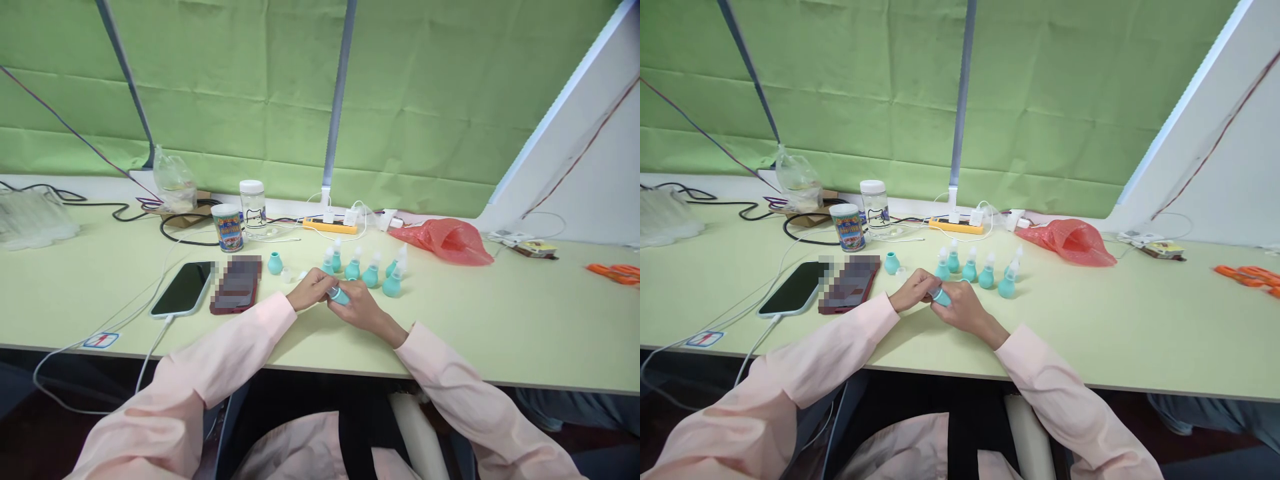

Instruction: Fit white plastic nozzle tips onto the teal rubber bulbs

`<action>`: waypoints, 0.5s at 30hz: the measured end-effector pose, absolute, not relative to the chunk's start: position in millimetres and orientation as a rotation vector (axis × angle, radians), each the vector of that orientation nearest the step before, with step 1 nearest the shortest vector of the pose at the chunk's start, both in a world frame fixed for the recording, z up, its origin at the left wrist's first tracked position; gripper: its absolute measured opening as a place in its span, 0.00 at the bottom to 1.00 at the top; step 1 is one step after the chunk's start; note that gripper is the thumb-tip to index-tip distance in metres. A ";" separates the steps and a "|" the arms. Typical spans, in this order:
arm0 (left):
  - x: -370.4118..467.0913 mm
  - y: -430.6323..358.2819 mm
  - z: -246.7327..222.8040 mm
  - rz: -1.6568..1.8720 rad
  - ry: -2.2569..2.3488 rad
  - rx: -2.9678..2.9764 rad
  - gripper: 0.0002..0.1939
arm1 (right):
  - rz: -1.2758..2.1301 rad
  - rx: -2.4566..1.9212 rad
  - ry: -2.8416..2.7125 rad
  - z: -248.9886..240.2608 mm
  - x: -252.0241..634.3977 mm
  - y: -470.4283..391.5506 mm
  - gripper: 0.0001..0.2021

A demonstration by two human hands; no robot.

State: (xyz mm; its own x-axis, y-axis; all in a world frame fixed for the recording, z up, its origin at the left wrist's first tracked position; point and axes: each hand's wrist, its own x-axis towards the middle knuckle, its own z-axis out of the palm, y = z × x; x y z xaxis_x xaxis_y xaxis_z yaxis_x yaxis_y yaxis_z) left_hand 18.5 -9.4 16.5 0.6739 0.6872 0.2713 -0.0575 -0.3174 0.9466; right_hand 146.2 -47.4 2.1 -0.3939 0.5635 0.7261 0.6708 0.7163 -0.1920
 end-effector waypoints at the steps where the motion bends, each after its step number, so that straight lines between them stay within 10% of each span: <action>1: 18.7 -9.5 16.3 0.812 0.502 1.741 0.15 | -0.181 -0.933 -2.107 2.7 146.4 -47.6 0.04; 15: 6.9 2.7 23.2 1.007 0.616 1.648 0.22 | -0.223 -1.045 -2.000 12.5 159.7 -46.9 0.05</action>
State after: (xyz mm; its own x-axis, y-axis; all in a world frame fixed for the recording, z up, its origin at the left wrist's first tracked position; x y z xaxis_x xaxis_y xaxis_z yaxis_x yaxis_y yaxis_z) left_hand 6.9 2.7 23.2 0.5115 0.8018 0.3090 -0.0896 -0.3079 0.9472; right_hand 159.7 -46.9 12.5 -0.2935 0.5917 0.7508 0.7426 0.6357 -0.2107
